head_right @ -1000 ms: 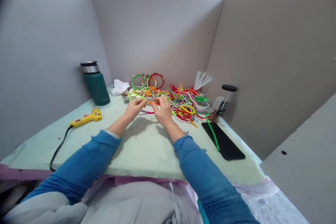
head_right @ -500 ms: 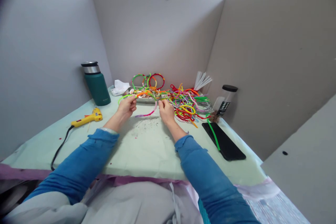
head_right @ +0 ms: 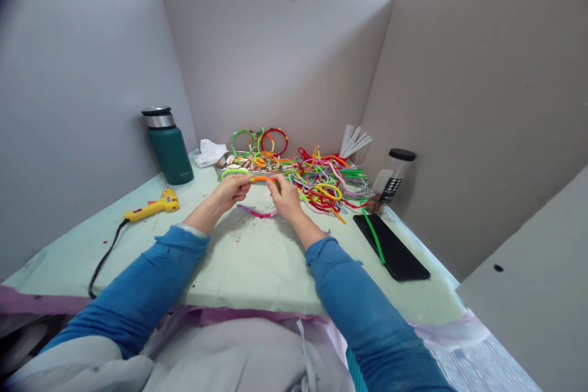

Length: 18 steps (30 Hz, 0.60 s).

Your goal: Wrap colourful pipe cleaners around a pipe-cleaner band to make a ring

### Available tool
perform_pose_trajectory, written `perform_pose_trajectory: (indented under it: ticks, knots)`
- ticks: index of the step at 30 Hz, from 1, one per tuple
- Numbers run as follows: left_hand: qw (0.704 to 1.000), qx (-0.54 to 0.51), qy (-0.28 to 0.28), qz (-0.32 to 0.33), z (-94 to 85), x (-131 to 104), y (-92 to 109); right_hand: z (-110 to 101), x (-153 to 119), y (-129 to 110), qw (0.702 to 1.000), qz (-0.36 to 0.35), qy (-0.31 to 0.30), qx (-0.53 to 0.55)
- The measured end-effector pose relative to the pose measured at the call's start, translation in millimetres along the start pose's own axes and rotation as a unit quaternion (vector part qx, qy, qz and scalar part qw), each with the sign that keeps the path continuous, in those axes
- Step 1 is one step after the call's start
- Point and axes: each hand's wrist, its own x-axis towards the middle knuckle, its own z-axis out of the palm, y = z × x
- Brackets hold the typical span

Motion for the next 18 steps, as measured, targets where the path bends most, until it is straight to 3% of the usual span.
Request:
perform_pose_trajectory:
  ticks: [14,16,18]
  knots:
    - [0.998,0.004,-0.058,-0.037,0.9,-2.1,1.6,1.5,2.4,-0.5,0.977,0.101,-0.042,0.181]
    - [0.999,0.019,-0.036,-0.017,3.1,-0.8,-0.2,3.3,3.3,1.2,0.968,0.125,-0.039,0.213]
    - [0.997,0.066,0.024,0.032,5.8,1.5,-3.4,5.1,4.6,2.0,0.956,0.158,-0.030,0.245]
